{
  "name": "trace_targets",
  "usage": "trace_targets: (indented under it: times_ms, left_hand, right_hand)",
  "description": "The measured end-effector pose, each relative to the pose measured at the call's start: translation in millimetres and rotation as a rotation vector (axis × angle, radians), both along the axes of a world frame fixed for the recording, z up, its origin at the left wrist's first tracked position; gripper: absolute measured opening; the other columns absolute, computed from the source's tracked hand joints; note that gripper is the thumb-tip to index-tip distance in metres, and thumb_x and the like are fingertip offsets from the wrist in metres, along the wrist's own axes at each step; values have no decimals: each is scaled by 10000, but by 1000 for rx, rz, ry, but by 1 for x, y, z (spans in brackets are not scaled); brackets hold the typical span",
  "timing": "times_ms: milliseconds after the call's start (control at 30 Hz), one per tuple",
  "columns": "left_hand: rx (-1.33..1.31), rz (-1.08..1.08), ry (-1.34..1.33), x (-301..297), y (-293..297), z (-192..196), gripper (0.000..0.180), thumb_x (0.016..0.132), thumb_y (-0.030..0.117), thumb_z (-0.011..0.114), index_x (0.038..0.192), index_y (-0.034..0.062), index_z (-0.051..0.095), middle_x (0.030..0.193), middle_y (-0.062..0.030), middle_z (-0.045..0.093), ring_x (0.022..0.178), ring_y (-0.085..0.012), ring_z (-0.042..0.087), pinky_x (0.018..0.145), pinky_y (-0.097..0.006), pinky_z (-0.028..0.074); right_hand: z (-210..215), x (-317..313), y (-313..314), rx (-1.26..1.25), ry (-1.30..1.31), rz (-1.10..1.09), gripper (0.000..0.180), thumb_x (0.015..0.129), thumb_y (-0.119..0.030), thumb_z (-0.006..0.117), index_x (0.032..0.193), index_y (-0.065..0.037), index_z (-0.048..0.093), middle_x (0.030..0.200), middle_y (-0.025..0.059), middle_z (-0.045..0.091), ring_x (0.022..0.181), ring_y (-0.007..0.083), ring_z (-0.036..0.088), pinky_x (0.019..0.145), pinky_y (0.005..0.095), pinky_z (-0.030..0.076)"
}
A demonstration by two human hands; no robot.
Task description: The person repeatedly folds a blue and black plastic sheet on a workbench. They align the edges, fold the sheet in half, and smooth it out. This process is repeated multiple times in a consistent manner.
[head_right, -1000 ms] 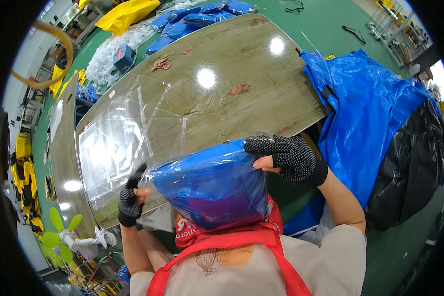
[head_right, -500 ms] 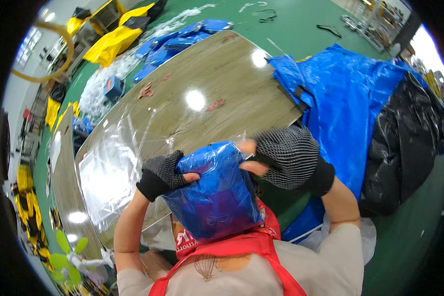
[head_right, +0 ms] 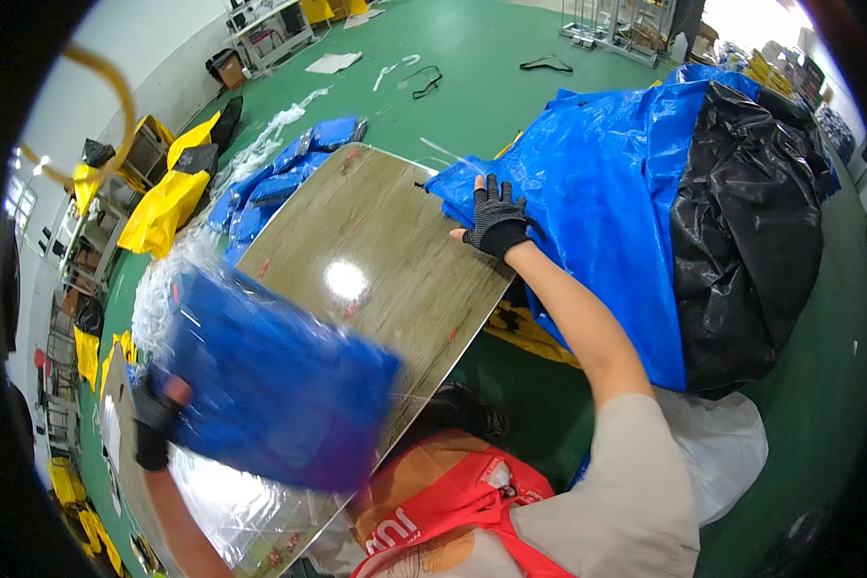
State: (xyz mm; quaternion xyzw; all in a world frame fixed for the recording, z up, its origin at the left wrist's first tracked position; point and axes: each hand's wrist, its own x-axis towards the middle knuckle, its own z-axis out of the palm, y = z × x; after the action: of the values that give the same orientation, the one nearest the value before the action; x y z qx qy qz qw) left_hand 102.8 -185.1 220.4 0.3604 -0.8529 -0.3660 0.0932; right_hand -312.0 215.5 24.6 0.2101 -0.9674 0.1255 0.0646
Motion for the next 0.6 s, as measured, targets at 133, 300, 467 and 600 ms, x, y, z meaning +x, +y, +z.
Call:
trace_targets:
  times_ms: [133, 300, 467, 600]
  left_hand:
    - [-185, 19, 461, -74, -85, 2, 675, 953, 418, 493, 1425, -3, 258, 1369, -168, 413, 1185, -236, 460, 980, -323, 378]
    - [234, -147, 308, -83, -59, -99, 609, 956, 422, 481, 1420, 70, 302, 1297, -106, 488, 1156, -202, 500, 948, -329, 417]
    - [648, -315, 170, -92, 39, -133, 538, 947, 422, 499, 1355, 84, 410, 1173, -111, 594, 1059, -190, 581, 870, -331, 480]
    - [638, -473, 156, -69, 85, -138, 566, 945, 393, 516, 1366, 39, 387, 1190, -132, 586, 1077, -207, 581, 926, -335, 458]
  right_hand:
    - [-34, -63, 11, -128, -190, -230, 705, 813, -582, 555, 1322, -101, 477, 1390, 192, 411, 1254, 394, 397, 1010, 544, 322]
    - [-18, -54, 46, -692, -391, 247, 462, 894, -468, 512, 998, -43, 660, 819, 149, 660, 764, 252, 610, 732, 347, 462]
    - [5, -36, 72, -509, -332, 183, 349, 830, -390, 628, 957, -69, 677, 828, 123, 667, 754, 222, 613, 711, 356, 477]
    - [8, -29, 74, -432, 50, 53, 446, 718, -440, 734, 929, -52, 674, 868, 150, 664, 793, 303, 615, 746, 367, 483]
